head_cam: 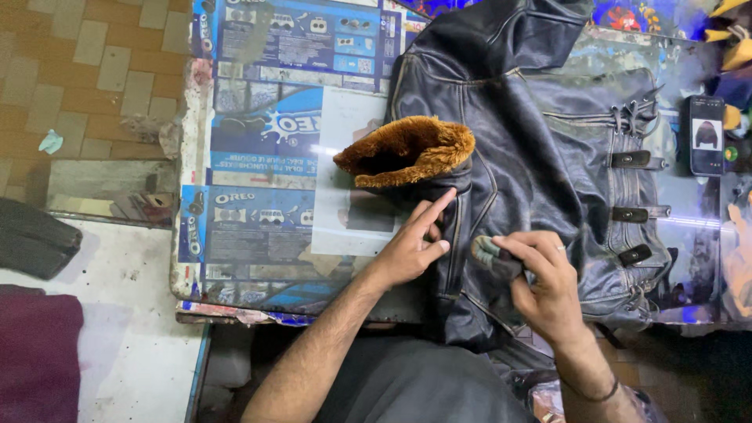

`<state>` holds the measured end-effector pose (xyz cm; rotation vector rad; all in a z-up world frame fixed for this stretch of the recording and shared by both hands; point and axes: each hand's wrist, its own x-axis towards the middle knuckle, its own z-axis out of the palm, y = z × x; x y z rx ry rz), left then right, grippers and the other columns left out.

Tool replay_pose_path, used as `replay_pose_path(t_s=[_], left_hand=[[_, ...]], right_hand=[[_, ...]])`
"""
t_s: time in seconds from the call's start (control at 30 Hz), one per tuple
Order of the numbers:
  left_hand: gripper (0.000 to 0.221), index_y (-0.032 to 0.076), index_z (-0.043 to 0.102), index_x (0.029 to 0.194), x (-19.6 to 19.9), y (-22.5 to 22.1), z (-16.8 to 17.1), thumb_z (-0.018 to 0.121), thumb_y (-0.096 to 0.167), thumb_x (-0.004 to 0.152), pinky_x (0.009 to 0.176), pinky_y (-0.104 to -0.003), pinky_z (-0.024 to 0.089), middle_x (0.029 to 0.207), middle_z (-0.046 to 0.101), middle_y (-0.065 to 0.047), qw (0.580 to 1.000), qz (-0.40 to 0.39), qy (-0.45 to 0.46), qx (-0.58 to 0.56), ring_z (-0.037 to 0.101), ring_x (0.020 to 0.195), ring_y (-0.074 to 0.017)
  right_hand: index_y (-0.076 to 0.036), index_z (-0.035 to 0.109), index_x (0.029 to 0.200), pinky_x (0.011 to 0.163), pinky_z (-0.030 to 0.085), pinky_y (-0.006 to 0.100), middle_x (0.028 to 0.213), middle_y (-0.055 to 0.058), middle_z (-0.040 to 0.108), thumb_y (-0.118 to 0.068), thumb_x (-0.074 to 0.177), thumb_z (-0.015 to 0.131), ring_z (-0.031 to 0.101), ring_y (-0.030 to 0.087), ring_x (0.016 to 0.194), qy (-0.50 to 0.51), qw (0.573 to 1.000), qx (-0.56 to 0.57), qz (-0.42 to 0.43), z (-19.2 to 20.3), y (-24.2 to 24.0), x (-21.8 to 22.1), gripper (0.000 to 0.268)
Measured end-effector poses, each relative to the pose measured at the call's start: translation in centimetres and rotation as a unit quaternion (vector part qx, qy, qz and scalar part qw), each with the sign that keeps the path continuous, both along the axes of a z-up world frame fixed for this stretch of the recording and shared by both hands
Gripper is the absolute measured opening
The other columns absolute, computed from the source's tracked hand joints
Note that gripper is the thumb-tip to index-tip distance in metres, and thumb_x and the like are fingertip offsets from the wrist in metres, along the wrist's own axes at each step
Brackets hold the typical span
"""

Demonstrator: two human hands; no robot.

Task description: The person scrubs a black leather jacket with a small abrasive block, working along the front laces, buckles, and sleeves. The jacket is laid flat on a cluttered work surface while the person repeatedly rubs different sections with the block.

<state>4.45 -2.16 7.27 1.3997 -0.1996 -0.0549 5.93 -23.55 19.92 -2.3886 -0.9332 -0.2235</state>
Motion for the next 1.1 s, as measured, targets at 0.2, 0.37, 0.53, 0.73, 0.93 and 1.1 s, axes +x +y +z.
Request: replay_pose_path(t_s=[0.2,0.37,0.53,0.73,0.93,1.1], left_hand=[[0.086,0.015,0.025,0.168,0.7,-0.5,-1.7,0.062,-0.003,0.092,0.081,-0.02,0.047,0.122,0.038,-0.003,0.988,-0.04,-0.009,-0.149,0.045,0.086,-0.0072],[0.087,0.017,0.025,0.167,1.0,-0.6,-2.3,0.061,-0.003,0.091,0.079,-0.019,0.045,0.125,0.039,-0.003,0.986,-0.046,-0.017,-0.158,0.043,0.083,-0.0069],[0.088,0.019,0.028,0.168,0.9,-0.6,-2.0,0.061,-0.004,0.09,0.083,-0.019,0.044,0.125,0.04,-0.004,0.986,-0.041,-0.003,-0.159,0.043,0.084,-0.0071],[0.087,0.019,0.028,0.166,0.7,-0.2,-2.0,0.061,-0.003,0.089,0.081,-0.019,0.044,0.126,0.041,-0.005,0.986,-0.044,0.012,-0.158,0.044,0.083,-0.0065],[0.087,0.019,0.029,0.166,0.5,-0.2,-1.9,0.061,-0.003,0.089,0.08,-0.019,0.044,0.127,0.041,-0.005,0.987,-0.044,0.008,-0.154,0.043,0.083,-0.0065],[0.087,0.02,0.03,0.166,0.2,-0.1,-1.3,0.061,-0.004,0.088,0.08,-0.02,0.045,0.123,0.04,-0.004,0.988,-0.04,0.035,-0.146,0.045,0.084,-0.0073]], right_hand=[[-0.02,0.076,0.112,0.104,0.04,0.048,0.117,-0.002,0.067,-0.005,0.06,0.065,0.052,0.03,0.124,-0.097,0.945,-0.159,0.267,2.3,0.9,2.7,0.055],[-0.02,0.075,0.11,0.105,0.036,0.051,0.116,-0.002,0.066,-0.021,0.076,0.067,0.054,0.026,0.122,-0.108,0.889,-0.253,0.366,2.6,2.7,3.2,0.035],[-0.023,0.075,0.114,0.107,0.034,0.049,0.118,-0.003,0.066,-0.016,0.081,0.067,0.053,0.023,0.124,-0.211,0.923,-0.214,0.242,2.6,3.2,6.1,0.035],[-0.022,0.074,0.114,0.104,0.035,0.048,0.12,-0.003,0.065,-0.024,0.081,0.066,0.053,0.023,0.12,-0.117,0.905,-0.211,0.35,1.4,2.1,2.6,0.034],[-0.022,0.074,0.115,0.105,0.034,0.049,0.122,-0.002,0.065,-0.023,0.081,0.062,0.054,0.023,0.12,-0.116,0.897,-0.22,0.365,2.1,2.1,1.7,0.036],[-0.025,0.075,0.113,0.101,0.035,0.05,0.118,-0.005,0.066,-0.014,0.076,0.069,0.055,0.021,0.117,-0.224,0.926,-0.229,0.2,1.2,3.3,6.0,0.038]])
